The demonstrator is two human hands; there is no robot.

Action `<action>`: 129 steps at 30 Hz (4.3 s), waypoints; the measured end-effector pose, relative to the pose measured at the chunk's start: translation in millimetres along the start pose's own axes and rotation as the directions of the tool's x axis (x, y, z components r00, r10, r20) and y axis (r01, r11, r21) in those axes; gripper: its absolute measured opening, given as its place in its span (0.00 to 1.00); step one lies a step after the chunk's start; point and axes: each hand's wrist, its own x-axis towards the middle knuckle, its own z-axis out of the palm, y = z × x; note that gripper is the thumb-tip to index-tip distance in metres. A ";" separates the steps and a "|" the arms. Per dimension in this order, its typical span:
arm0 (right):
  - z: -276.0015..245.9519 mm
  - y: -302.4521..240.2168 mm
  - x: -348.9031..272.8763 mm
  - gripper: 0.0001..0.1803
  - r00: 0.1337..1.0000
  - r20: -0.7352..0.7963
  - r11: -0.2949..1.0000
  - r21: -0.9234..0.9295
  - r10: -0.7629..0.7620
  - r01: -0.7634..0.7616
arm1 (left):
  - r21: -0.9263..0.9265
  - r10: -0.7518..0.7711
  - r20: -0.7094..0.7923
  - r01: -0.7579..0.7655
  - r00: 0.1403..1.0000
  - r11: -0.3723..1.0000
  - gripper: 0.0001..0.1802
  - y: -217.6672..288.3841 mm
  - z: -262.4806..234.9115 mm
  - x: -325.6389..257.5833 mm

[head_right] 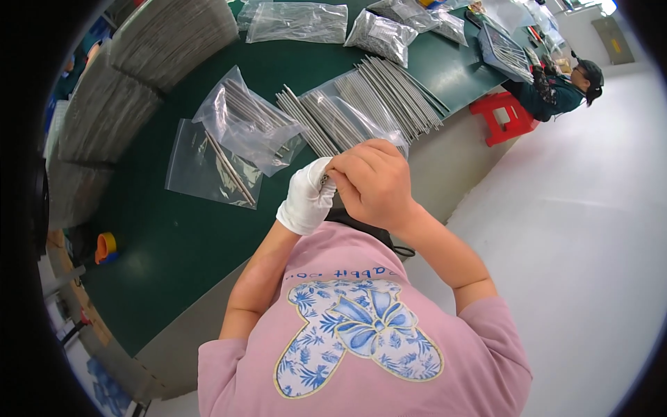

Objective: The recorder is picking up thin metal rods from a pile on a workbench and inserting them one by one into small plastic bags.

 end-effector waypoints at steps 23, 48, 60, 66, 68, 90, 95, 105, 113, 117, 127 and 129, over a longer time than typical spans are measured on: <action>-1.2 3.2 3.2 0.08 0.998 0.006 0.997 -0.041 -0.061 0.061 | 0.031 0.011 -0.013 -0.011 1.000 0.999 0.09 -4.2 -0.7 0.3; 6.6 7.9 -0.7 0.09 0.999 -0.022 0.998 0.047 -0.036 0.037 | 0.025 0.032 -0.011 -0.032 0.999 0.999 0.08 -7.1 0.8 -0.4; 2.5 3.9 0.1 0.06 0.999 -0.039 0.999 -0.010 -0.031 0.031 | 0.017 0.036 0.003 -0.036 0.999 0.999 0.08 -6.6 2.6 -1.8; -4.5 8.2 0.3 0.07 0.996 -0.037 0.994 0.063 0.087 -0.084 | 0.068 0.052 -0.007 -0.051 0.999 0.996 0.08 -6.2 4.0 -2.8; -2.1 8.0 -5.1 0.07 0.991 -0.022 0.986 0.106 0.130 -0.127 | 0.039 0.037 0.004 -0.037 0.999 0.999 0.08 -6.3 3.8 -3.8; 5.0 9.0 -7.3 0.06 1.000 -0.025 1.000 -0.006 0.007 -0.007 | 0.034 0.052 0.006 -0.052 0.999 0.998 0.09 -3.2 1.2 -1.0; 4.4 8.3 -7.4 0.07 0.994 -0.091 0.998 -0.041 -0.056 0.052 | 0.023 0.052 0.016 -0.053 0.999 0.998 0.10 -3.6 1.4 -1.3; -4.8 3.4 -12.4 0.08 0.952 -0.292 0.995 0.075 0.090 -0.071 | -0.026 0.021 0.052 -0.020 0.998 0.999 0.10 -5.8 4.5 -7.4; 3.0 11.3 -26.8 0.05 0.945 -0.060 0.938 0.158 0.321 -0.309 | 0.018 0.025 0.037 -0.026 0.999 1.000 0.08 -0.3 4.9 -4.4; 4.1 12.7 -28.1 0.05 0.933 -0.037 0.916 0.210 0.357 -0.342 | 0.030 0.028 0.031 -0.029 0.999 0.999 0.09 -1.8 5.9 -5.6; 13.5 15.8 -33.6 0.04 0.949 -0.032 0.931 0.206 0.313 -0.300 | 0.071 0.006 0.062 -0.010 0.998 0.997 0.08 -7.3 3.5 -9.1; 12.8 13.2 -33.1 0.05 0.935 -0.053 0.914 0.233 0.352 -0.331 | 0.061 0.010 0.083 -0.015 0.997 0.998 0.08 -4.9 1.7 -10.1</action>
